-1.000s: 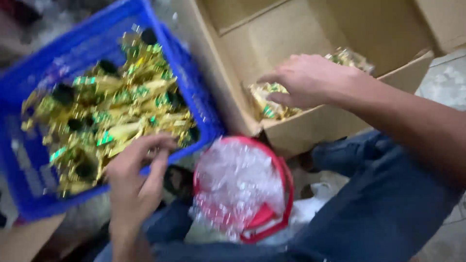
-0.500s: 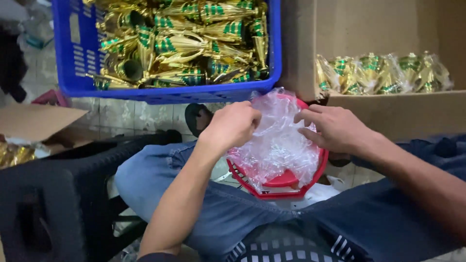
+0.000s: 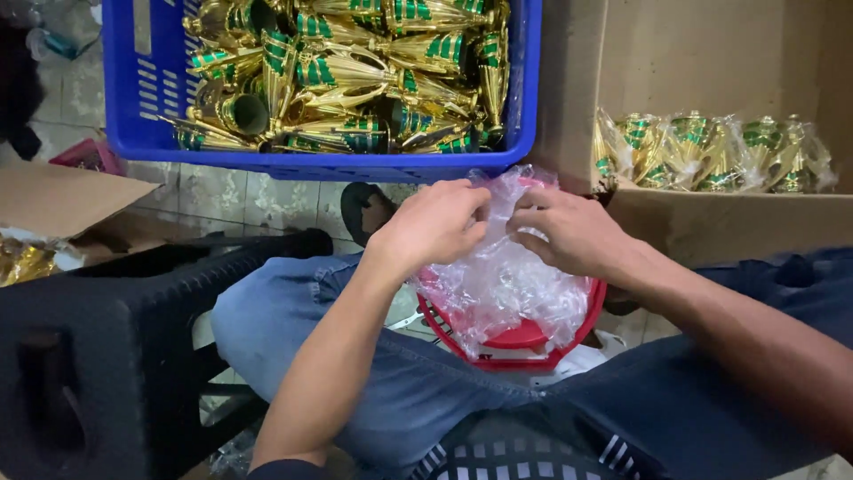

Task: The person picks up gold trophies from a blue basket and places them into clear plastic bags before putting the bagged trophies into a large cardboard box.

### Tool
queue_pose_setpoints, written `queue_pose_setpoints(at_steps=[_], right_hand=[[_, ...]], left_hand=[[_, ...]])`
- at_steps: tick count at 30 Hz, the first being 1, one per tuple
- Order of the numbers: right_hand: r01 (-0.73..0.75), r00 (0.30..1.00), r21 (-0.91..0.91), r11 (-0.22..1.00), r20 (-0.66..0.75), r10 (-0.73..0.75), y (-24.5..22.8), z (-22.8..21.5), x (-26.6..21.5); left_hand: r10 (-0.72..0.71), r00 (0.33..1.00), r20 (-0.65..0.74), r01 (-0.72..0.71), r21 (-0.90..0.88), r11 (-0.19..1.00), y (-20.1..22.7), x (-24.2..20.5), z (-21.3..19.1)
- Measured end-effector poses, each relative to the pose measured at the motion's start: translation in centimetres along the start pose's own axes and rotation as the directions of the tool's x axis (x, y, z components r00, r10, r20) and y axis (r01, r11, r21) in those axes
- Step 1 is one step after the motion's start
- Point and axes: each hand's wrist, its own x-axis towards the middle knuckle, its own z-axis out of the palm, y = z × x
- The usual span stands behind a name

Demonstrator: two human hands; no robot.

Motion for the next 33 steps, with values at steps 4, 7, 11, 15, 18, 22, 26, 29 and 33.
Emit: queue_pose_setpoints(at_steps=[4,7,11,15,18,22,26,29,33], right_hand=[[0.147,0.960,0.298,0.943,-0.273,-0.063,-1.8,-5.6,0.4],[0.119,0.949,0.507,0.854,-0.311,0.053,-2.2,-8.9,-0.2],[0.085,0.896,0.557,0.826,-0.405,0.181,-1.4,-11.0,-1.1],[0.142,0.854,0.603,0.785,-0.476,0.211,1.4,-12.2,-1.9],[0.045,0.771,0.603,0.797,-0.528,0.356,2.8,-13.6,-3.0],[-0.058,0.676,0.690,0.722,-0.504,0.537,3.6,-15.8,-3.8],[-0.109,0.688,0.688,0.717,-0.468,0.554,5.2,-15.2,-3.3],[-0.194,0.826,0.690,0.697,-0.269,0.496,5.1,-14.9,-2.1],[-0.078,0.845,0.707,0.703,-0.327,0.423,4.5,-14.2,-1.2]], left_hand=[[0.061,0.998,0.028,-0.054,-0.212,0.976,2.3,-1.2,-2.8],[0.119,0.992,0.030,-0.105,-0.282,0.954,2.7,-1.2,-3.5],[0.146,0.989,-0.021,-0.146,-0.284,0.948,1.3,0.3,-1.4],[0.182,0.935,-0.303,-0.269,-0.278,0.922,1.0,1.1,-1.1],[0.089,0.944,-0.317,-0.196,-0.324,0.925,0.8,1.0,-2.3],[-0.010,0.896,-0.444,-0.280,-0.581,0.764,0.3,1.0,-3.9],[-0.054,0.845,-0.533,-0.453,-0.765,0.458,0.3,2.8,-3.5],[-0.223,0.814,-0.536,-0.427,-0.813,0.396,2.3,3.6,-4.0],[-0.297,0.603,-0.740,-0.436,-0.618,0.654,4.1,4.2,-4.3]])
